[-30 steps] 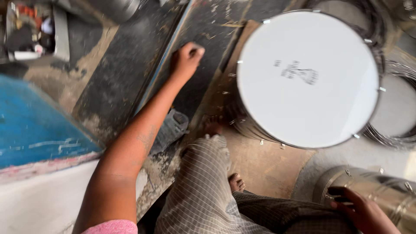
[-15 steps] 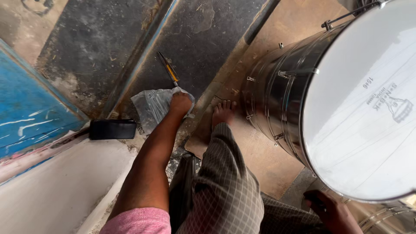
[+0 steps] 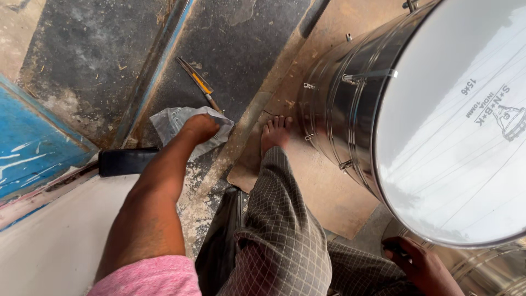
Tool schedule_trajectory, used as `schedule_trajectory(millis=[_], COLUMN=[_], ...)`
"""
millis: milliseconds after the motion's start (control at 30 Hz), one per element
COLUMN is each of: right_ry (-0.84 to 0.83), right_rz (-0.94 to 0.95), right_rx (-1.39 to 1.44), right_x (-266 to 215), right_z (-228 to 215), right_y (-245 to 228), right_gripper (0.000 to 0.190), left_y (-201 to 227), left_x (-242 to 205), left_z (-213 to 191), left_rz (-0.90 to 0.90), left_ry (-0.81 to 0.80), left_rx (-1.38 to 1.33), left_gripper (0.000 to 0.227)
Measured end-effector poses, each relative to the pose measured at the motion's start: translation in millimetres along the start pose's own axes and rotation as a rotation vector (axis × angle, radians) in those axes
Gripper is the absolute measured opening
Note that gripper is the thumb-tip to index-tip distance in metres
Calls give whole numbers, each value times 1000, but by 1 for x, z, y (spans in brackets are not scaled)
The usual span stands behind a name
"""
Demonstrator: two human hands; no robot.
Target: The person sits on the floor and uses a wrench to tighten bolts on the rim of a white drum head. They systematically move around the drum, securing the head to the metal shell by tightening each bolt in sequence.
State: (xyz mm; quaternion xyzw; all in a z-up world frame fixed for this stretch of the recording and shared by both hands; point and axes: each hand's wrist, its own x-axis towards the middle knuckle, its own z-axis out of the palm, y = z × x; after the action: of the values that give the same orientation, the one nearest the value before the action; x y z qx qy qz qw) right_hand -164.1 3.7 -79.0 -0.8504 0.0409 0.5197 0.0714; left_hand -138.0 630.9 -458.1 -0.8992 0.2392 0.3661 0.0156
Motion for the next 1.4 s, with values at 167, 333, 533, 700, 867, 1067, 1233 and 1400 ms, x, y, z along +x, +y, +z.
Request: schedule_trajectory(millis=[167,333,533,700,867,1067,1233,1400], right_ry=[-33,4,30,1,-36,16,86,172], right_rz=[20,59,-32,-53,16,56,-114,-361], right_rx=[3,-7,-1,10,17,94,112,78], right_x=[-1,-8,-6,-1,-4,-19,-43,-67], right_z=[-8,-12,-8,-4,-11,-21,-38,-34], right_y=[-13,-21,-14,-5,-7,-29,-61,-78], right_gripper=[36,36,36,38,37,39,37,32], left_y=[-2,18,31,10,5,22,62,180], left_x=[-53,-92,-65,15,95,92,-58,-98], left_z=[-33,-41,-41,-55,-42,-95,-304,-487], left_rz=[-110,-89,-397,-312,-512,-599,-102,116], left_ry=[59,555,906,627,583,908,1196,1154], left_rx=[-8,-173,-1070,-1856,-1715,-1868,-1761,-711], left_gripper=[14,24,25,28,24,28,33,34])
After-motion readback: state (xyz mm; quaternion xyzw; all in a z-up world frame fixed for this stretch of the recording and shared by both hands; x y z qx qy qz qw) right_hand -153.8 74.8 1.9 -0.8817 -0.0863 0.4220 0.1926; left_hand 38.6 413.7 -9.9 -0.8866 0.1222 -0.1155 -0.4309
